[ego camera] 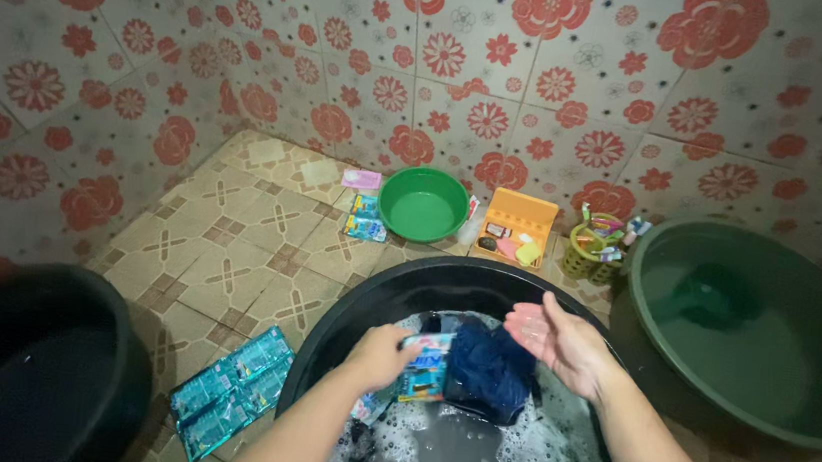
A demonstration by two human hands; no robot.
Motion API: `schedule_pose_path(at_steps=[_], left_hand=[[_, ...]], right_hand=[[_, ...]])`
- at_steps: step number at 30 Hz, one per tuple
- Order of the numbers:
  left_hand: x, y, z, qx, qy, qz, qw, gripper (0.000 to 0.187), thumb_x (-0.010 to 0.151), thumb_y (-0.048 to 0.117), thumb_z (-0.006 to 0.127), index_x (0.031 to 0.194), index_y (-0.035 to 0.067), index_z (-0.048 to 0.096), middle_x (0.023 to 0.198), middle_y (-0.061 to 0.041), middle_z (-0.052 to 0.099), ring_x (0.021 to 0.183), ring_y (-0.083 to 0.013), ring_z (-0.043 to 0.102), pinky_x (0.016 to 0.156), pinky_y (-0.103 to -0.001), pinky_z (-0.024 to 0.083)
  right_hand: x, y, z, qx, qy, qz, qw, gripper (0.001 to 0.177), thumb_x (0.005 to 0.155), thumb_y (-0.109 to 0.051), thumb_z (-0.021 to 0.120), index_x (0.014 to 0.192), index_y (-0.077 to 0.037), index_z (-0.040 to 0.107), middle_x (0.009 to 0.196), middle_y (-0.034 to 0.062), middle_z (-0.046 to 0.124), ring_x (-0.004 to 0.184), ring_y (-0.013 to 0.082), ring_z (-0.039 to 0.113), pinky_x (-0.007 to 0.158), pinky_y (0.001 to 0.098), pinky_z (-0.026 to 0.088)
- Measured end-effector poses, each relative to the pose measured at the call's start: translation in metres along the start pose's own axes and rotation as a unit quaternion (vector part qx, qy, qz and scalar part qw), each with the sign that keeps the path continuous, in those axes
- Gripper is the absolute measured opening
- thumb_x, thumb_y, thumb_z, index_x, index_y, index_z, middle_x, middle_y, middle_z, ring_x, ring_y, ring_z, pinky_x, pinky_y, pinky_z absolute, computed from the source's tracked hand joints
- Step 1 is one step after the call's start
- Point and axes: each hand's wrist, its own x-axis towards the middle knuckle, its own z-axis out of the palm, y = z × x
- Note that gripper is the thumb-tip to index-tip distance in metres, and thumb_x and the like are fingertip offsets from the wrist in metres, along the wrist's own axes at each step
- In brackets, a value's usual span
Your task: The person washes dark clothing by hand in a large black basin of soapy water, applying detergent from several packets and scrubbing the fabric.
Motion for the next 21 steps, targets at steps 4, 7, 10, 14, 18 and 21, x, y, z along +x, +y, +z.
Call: schedule_pose_path(at_steps=[4, 7, 10, 14, 18, 21], left_hand=[[0.014, -0.052, 0.011, 0.067, 0.026, -0.051, 0.996, 0.029, 0.092, 0.030, 0.066, 0.116, 0.017, 0.074, 0.109, -0.019, 0.072, 0.105, -0.0376, 0.069, 0.093, -0.045, 0.054], [0.015, -0.068, 0.016, 0.099, -0.003, -0.173, 0.980, 0.033, 0.094, 0.023, 0.060, 0.126, 0.025, 0.070, 0.121, -0.017, 0.068, 0.114, -0.0363, 0.065, 0.100, -0.046, 0.052], [0.011, -0.079, 0.016, 0.158, -0.019, -0.252, 0.954, 0.033, 0.098, 0.017, 0.054, 0.128, 0.021, 0.066, 0.132, -0.014, 0.065, 0.122, -0.0351, 0.063, 0.101, -0.047, 0.052], [0.016, -0.082, 0.016, 0.248, 0.009, -0.227, 0.942, 0.031, 0.098, 0.015, 0.055, 0.129, 0.013, 0.057, 0.133, -0.016, 0.063, 0.119, -0.0343, 0.066, 0.097, -0.045, 0.056], [0.032, -0.059, 0.010, 0.324, 0.033, -0.175, 0.929, 0.035, 0.094, 0.019, 0.061, 0.127, 0.011, 0.054, 0.134, -0.015, 0.060, 0.121, -0.0320, 0.064, 0.096, -0.043, 0.056], [0.035, -0.039, 0.020, 0.259, -0.010, -0.147, 0.955, 0.046, 0.090, 0.028, 0.067, 0.130, 0.012, 0.054, 0.132, -0.013, 0.060, 0.122, -0.0325, 0.062, 0.098, -0.045, 0.054]], right_hand=[[0.023, 0.013, -0.006, -0.024, -0.006, 0.051, 0.998, 0.056, 0.106, -0.035, 0.033, 0.127, 0.010, 0.058, 0.117, 0.0267, 0.071, 0.110, 0.0330, 0.070, 0.100, 0.0439, 0.055], [0.068, 0.050, -0.036, -0.096, 0.002, 0.029, 0.995, 0.046, 0.102, -0.022, 0.042, 0.132, 0.008, 0.059, 0.122, 0.0260, 0.071, 0.113, 0.0331, 0.071, 0.099, 0.0443, 0.054], [0.105, 0.114, -0.054, -0.384, -0.004, -0.125, 0.915, 0.044, 0.092, -0.015, 0.057, 0.132, 0.001, 0.064, 0.123, 0.0180, 0.075, 0.114, 0.0283, 0.074, 0.101, 0.0400, 0.055], [0.093, 0.165, -0.048, -0.678, 0.024, -0.204, 0.706, 0.079, 0.070, -0.023, 0.086, 0.141, -0.007, 0.056, 0.128, 0.0211, 0.064, 0.117, 0.0401, 0.061, 0.098, 0.0473, 0.047], [0.093, 0.198, -0.060, -0.757, -0.001, -0.103, 0.645, 0.034, 0.085, -0.021, 0.069, 0.118, -0.015, 0.071, 0.109, 0.0157, 0.073, 0.108, 0.0346, 0.069, 0.098, 0.0437, 0.052], [0.115, 0.179, -0.066, -0.620, 0.037, -0.248, 0.744, 0.025, 0.098, -0.025, 0.059, 0.099, -0.005, 0.074, 0.098, 0.0206, 0.074, 0.097, 0.0389, 0.071, 0.088, 0.0439, 0.055]])
